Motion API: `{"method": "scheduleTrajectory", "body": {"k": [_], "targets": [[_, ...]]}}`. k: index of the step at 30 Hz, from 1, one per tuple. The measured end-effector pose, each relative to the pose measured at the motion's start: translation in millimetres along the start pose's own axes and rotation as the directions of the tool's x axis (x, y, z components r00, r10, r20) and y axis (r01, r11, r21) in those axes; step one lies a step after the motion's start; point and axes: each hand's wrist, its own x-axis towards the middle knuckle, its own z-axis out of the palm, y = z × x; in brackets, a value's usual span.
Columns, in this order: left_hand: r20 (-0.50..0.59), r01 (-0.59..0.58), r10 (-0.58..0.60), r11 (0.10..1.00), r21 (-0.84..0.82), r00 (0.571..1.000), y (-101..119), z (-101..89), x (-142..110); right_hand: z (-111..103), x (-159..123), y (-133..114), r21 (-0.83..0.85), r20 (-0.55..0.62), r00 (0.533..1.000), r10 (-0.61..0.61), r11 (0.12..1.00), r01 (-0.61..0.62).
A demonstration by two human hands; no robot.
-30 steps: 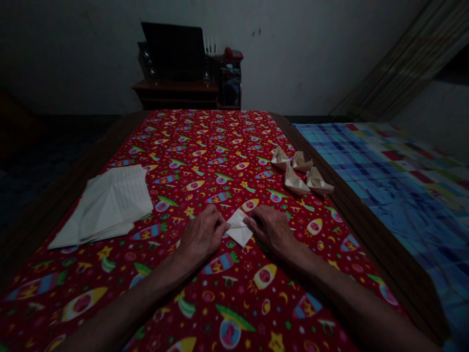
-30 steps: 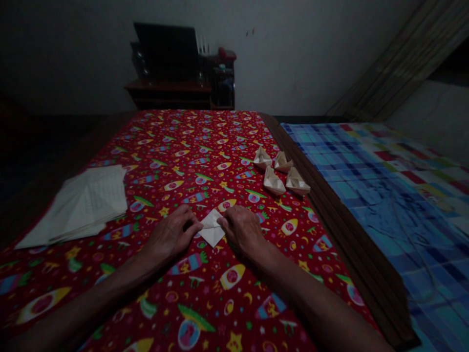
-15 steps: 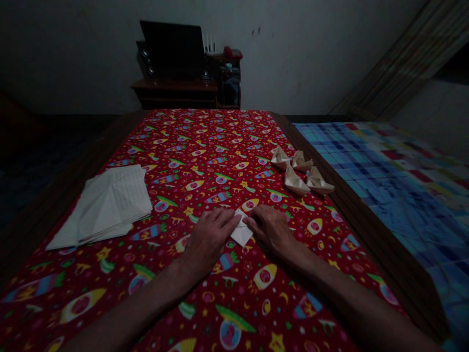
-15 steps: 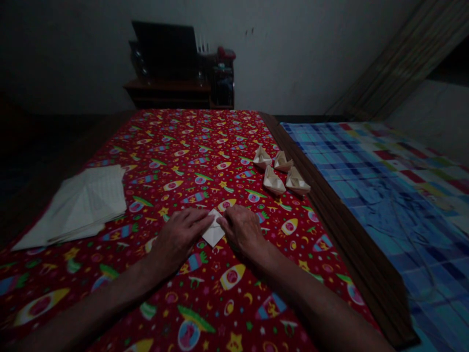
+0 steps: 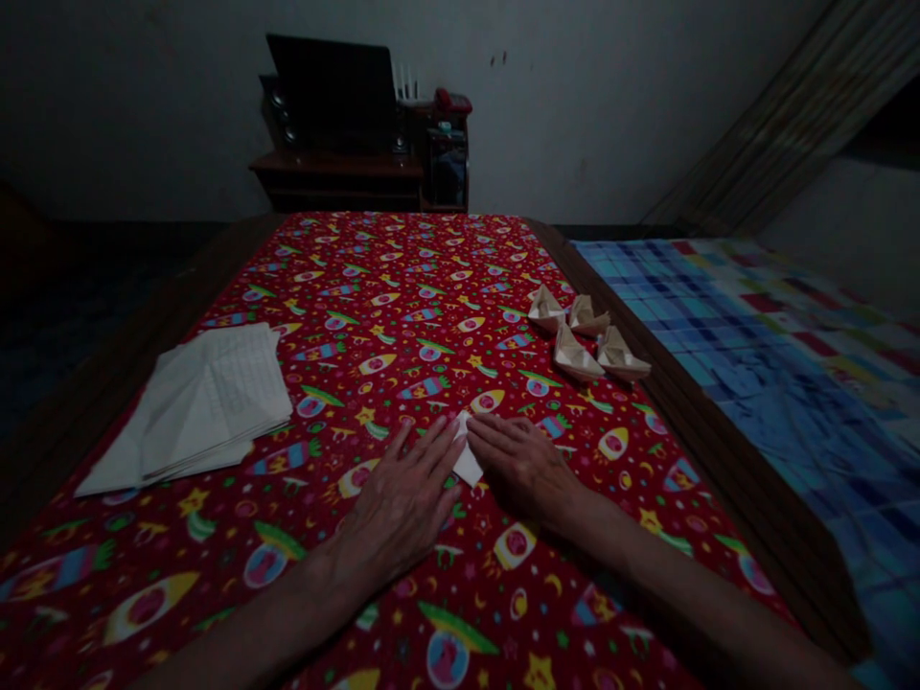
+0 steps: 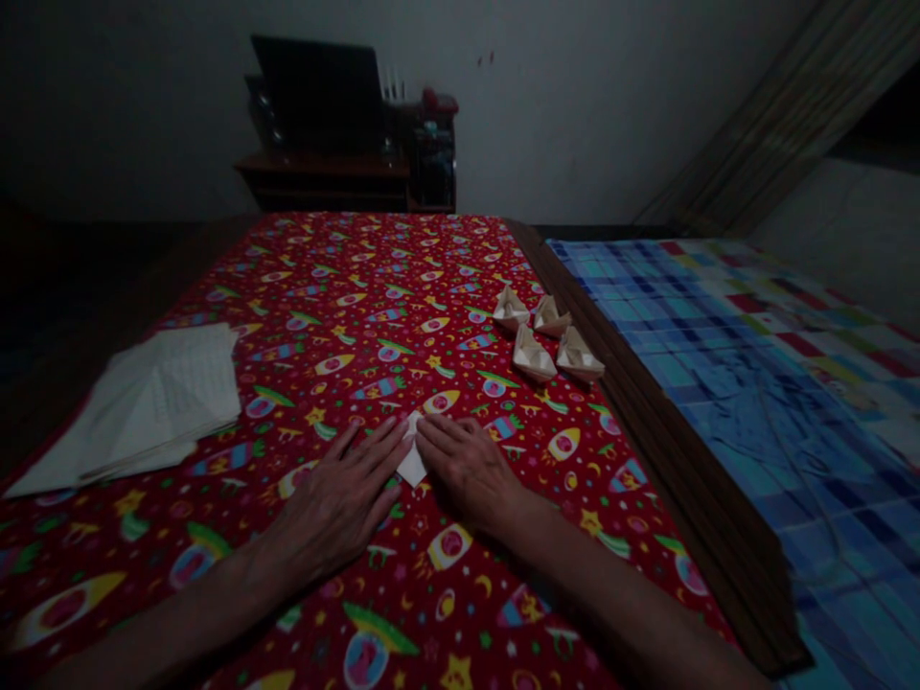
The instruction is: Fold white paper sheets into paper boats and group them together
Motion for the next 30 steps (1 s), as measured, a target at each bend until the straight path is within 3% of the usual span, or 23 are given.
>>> {"method": "scheduleTrajectory", "body": {"k": [5, 11, 17, 20, 25, 30], "targets": [[-0.002, 0.047, -0.047, 0.998, 0.029, 0.999, -8.4, -3.8, -11.9, -10.9, -22.4, 5.3, 0.034, 0.126, 0.992, 0.008, 0.999, -0.012], [-0.032, 0.055, -0.054, 0.998, 0.033, 0.998, -11.2, -6.7, -18.6, -6.1, -32.8, 7.1, -0.009, 0.071, 0.997, 0.042, 0.999, -0.041], [-0.128, 0.072, -0.094, 0.982, -0.172, 0.987, -19.0, -7.3, -6.2, -11.4, -3.1, -2.1, -0.136, 0.015, 0.998, 0.056, 0.989, -0.054], [-0.163, 0.108, -0.164, 0.945, -0.309, 0.973, -24.9, -8.4, 4.6, -16.8, 15.4, -3.2, -0.197, 0.028, 0.999, -0.025, 0.98, 0.03], [-0.232, 0.114, -0.221, 0.91, -0.4, 0.947, -36.9, 0.5, 12.2, -20.0, 29.0, -3.8, -0.253, 0.081, 0.993, -0.085, 0.962, 0.103], [-0.216, 0.11, -0.217, 0.901, -0.419, 0.952, -43.8, 10.2, 9.9, -17.8, 30.1, -9.8, -0.225, 0.197, 0.976, -0.098, 0.964, 0.142]]}}
